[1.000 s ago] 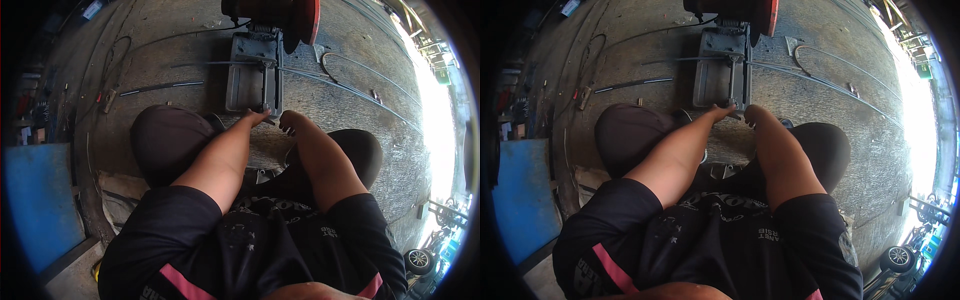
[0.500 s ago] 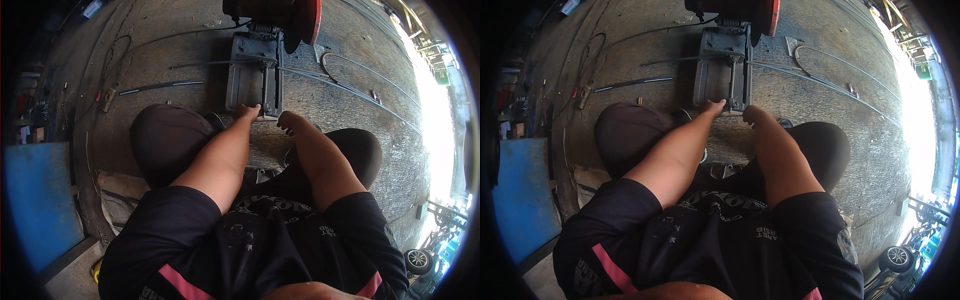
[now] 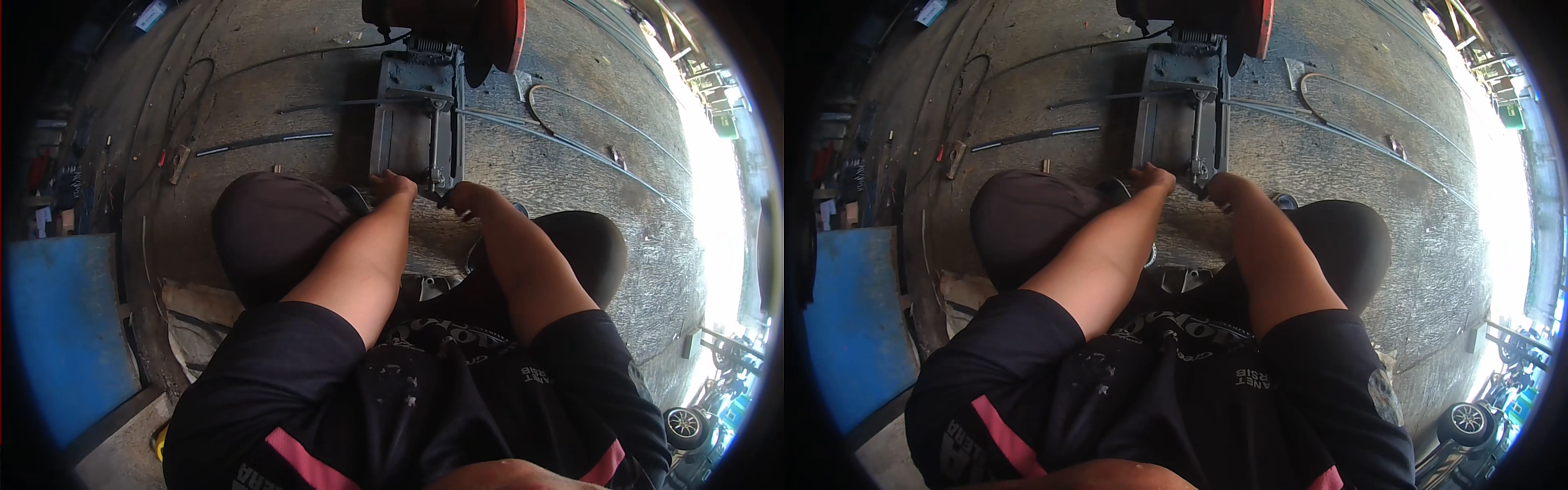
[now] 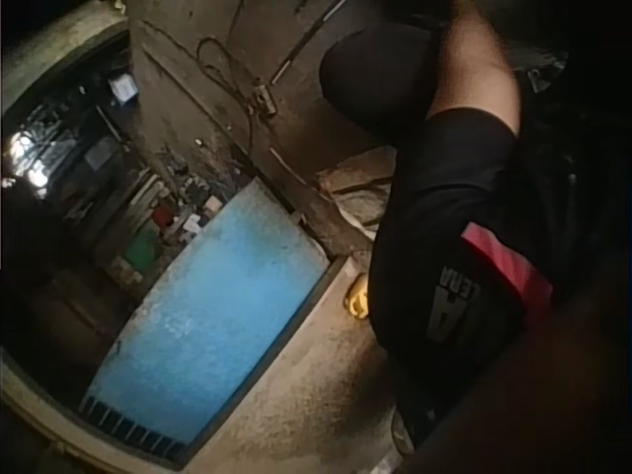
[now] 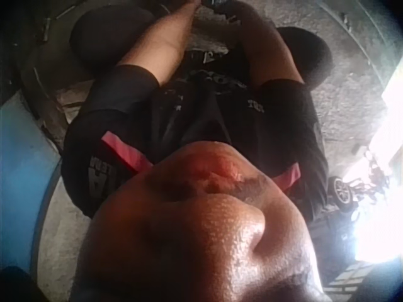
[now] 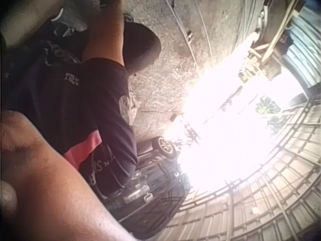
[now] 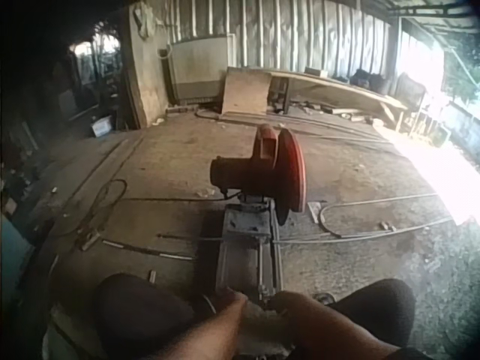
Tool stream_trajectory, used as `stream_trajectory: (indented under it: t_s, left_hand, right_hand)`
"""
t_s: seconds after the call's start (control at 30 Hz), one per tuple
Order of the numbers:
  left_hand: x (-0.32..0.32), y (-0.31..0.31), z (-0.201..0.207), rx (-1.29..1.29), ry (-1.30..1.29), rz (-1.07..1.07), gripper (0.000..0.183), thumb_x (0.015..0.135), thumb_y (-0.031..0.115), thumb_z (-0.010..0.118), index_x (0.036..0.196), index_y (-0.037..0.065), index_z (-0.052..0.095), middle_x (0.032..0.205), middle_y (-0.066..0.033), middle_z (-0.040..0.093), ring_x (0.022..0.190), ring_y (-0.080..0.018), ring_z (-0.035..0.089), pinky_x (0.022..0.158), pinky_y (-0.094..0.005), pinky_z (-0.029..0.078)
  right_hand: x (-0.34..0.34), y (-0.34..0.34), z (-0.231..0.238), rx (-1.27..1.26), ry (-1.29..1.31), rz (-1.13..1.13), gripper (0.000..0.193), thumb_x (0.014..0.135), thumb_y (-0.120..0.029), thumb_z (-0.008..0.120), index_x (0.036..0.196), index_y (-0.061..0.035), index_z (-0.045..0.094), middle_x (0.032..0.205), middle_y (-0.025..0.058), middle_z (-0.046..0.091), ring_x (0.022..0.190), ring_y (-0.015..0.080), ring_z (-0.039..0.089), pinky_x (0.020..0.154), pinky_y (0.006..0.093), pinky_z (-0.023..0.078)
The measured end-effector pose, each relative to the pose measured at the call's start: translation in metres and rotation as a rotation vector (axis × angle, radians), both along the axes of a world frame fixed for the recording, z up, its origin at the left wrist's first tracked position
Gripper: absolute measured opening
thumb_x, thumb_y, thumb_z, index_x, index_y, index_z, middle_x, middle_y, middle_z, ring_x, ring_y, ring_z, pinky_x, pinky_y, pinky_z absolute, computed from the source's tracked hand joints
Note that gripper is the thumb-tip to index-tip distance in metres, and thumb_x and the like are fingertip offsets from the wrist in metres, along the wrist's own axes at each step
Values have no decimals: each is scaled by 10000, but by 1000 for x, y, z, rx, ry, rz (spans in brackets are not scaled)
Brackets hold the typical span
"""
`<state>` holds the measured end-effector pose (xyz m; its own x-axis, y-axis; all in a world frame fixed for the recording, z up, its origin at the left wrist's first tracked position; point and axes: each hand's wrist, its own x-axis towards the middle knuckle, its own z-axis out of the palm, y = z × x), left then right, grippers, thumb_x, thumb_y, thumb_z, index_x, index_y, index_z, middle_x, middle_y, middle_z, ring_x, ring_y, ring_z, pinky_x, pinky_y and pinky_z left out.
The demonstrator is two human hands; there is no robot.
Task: The person uses a chop saw to cut a metal rod into smaller pieces.
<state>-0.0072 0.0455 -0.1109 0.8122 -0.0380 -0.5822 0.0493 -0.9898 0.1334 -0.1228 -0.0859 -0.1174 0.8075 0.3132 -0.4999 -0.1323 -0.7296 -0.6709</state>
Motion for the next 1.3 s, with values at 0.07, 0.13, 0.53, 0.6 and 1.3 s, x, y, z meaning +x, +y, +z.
stream_trajectory:
  t_s: [0.07, 0.13, 0.53, 0.6, 1.3]
  left_hand:
    - [2, -2, 1, 21, 24, 45, 477, 870, 274, 474, 1301, 74, 426, 1327, -116, 369, 1216, -263, 424, 1021, -421, 350]
    - [10, -6, -8, -83, 26, 274, 567, 827, 306, 524, 1323, 52, 420, 1370, -148, 358, 1236, -275, 420, 1011, -463, 352]
    - [-1, -5, -42, -388, 500, -138, 1133, 723, 687, 585, 1444, -38, 98, 1503, -263, 103, 1394, -384, 150, 1139, -415, 172]
    - [3, -6, -39, -408, 451, -131, 1138, 711, 679, 602, 1437, -55, 122, 1500, -257, 134, 1392, -373, 170, 1133, -417, 186]
    - [13, -4, -41, -276, 113, -43, 825, 739, 584, 585, 1290, -19, 467, 1320, -238, 477, 1232, -340, 472, 1029, -395, 382]
  right_hand:
    - [-2, -6, 0, 289, -278, 78, 250, 895, -144, 519, 1108, -35, 593, 1117, 135, 623, 907, 242, 651, 779, 397, 539]
    - [3, -13, -2, 279, -74, -10, 261, 899, -128, 527, 1138, -37, 579, 1146, 127, 613, 922, 233, 649, 765, 403, 546]
    - [1, 7, 11, 27, 758, -611, 429, 878, -56, 551, 1292, -156, 495, 1213, 136, 565, 971, 285, 610, 782, 437, 539]
    - [6, 12, 30, 226, 741, -763, 479, 874, -34, 543, 1323, -184, 472, 1212, 139, 561, 981, 283, 601, 792, 444, 537]
    - [-2, -23, 23, -97, -115, 239, 254, 829, -119, 642, 1079, -143, 674, 1141, 98, 621, 860, 236, 647, 709, 384, 564]
